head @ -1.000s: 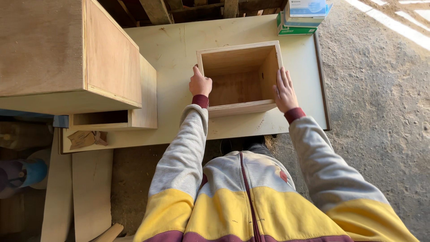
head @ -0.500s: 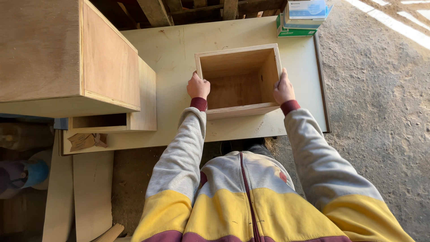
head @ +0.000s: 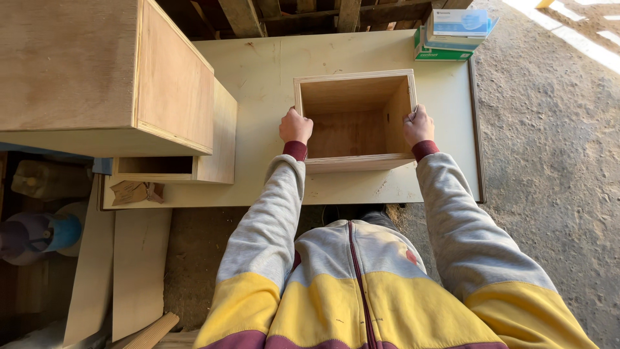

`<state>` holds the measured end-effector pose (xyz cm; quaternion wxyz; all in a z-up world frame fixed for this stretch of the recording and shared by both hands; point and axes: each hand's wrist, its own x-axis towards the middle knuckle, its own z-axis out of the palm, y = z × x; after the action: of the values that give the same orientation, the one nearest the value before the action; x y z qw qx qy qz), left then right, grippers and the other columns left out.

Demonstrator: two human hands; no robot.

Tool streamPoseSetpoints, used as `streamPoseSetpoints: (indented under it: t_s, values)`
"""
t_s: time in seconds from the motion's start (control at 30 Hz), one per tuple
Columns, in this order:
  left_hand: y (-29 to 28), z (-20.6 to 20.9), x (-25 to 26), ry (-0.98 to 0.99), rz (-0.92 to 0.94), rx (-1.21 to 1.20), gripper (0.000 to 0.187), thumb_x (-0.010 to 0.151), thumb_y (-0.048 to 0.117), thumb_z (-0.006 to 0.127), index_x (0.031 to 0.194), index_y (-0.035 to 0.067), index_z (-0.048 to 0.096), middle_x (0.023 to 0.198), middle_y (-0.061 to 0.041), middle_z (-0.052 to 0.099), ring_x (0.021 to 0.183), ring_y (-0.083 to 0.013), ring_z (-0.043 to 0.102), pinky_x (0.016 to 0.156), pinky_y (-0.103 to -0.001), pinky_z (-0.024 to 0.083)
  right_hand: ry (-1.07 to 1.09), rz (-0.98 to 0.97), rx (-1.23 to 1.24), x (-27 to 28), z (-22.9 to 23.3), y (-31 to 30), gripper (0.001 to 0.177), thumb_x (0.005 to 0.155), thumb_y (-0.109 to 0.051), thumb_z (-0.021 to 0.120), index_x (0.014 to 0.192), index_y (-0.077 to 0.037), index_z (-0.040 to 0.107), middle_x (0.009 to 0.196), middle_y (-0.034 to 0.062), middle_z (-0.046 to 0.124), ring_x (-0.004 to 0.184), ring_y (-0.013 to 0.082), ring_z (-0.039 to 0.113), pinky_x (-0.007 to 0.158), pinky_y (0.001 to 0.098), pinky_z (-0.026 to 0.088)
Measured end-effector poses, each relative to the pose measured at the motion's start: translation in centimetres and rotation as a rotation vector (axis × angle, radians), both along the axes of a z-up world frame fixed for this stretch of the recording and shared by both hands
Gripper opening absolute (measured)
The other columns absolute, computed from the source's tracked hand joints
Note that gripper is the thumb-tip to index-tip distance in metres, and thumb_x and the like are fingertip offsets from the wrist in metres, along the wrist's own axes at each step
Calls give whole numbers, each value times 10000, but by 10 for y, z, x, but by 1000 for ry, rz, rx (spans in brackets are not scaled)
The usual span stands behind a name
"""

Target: The person sands the edges and corners of a small wooden box using a sanding block. They rotate the box to access different sides and continue sanding until the clip ends.

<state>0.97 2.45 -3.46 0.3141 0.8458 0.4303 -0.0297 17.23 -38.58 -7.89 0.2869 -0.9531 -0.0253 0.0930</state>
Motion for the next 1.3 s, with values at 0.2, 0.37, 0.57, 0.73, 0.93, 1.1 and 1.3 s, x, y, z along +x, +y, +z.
streamPoseSetpoints:
  t_s: [0.2, 0.37, 0.57, 0.73, 0.93, 1.1, 1.3]
  values:
    - [11, -5, 3, -52, -23, -26, 644, 1011, 221, 720, 1643, 95, 738, 1298, -255, 916, 1281, -521, 886, 1142, -691, 718, -58, 21, 59, -9, 25, 7, 258, 1204, -346, 503, 1305, -152, 641, 1174, 357, 857, 1182, 646, 823, 1019, 782, 637]
    - [11, -3, -7, -182, -38, 0, 684, 977, 156, 738, 1653, 52, 738, 1188, -253, 929, 1224, -550, 888, 1124, -700, 720, -127, 24, 126, -20, 24, 4, 204, 1196, -263, 522, 1328, -150, 631, 1080, 349, 846, 1097, 659, 828, 954, 784, 641]
    - [-1, 41, -16, -453, -32, 90, 645, 1040, 111, 774, 1677, 42, 705, 1079, -329, 917, 1157, -621, 876, 1107, -769, 696, -308, 30, 308, -49, 49, 16, 353, 1198, -149, 720, 1527, -97, 604, 877, 317, 768, 965, 627, 811, 831, 777, 584]
    - [5, -3, -12, -644, 35, 184, 741, 1001, 176, 830, 1726, 265, 706, 1132, -259, 938, 1109, -557, 892, 1024, -706, 711, -429, 51, 365, -53, 45, 23, 379, 1263, -172, 745, 1609, -158, 591, 734, 165, 742, 795, 474, 831, 794, 619, 650]
    - [-11, 2, -36, -722, 50, 157, 760, 1044, 160, 803, 1775, 316, 662, 1314, -206, 941, 1203, -534, 878, 1067, -699, 713, -463, 92, 369, -71, 47, 10, 523, 1276, -194, 768, 1762, -178, 574, 766, 160, 760, 848, 436, 871, 775, 597, 662]
    - [-12, -5, -46, -685, 36, 168, 766, 1069, 210, 807, 1792, 391, 625, 1431, -121, 933, 1253, -455, 902, 1101, -630, 728, -482, 143, 398, -86, 42, 3, 507, 1312, -241, 712, 1770, -181, 502, 1125, 304, 846, 1063, 632, 840, 884, 724, 674]
    - [7, 42, -26, -611, -113, 147, 1015, 1030, 69, 773, 1906, 279, 304, 1618, -146, 885, 1508, -390, 853, 1051, -575, 728, -393, 127, 300, -84, 64, 10, 532, 1300, -209, 634, 1782, -157, 416, 1125, 194, 763, 843, 498, 680, 776, 594, 550]
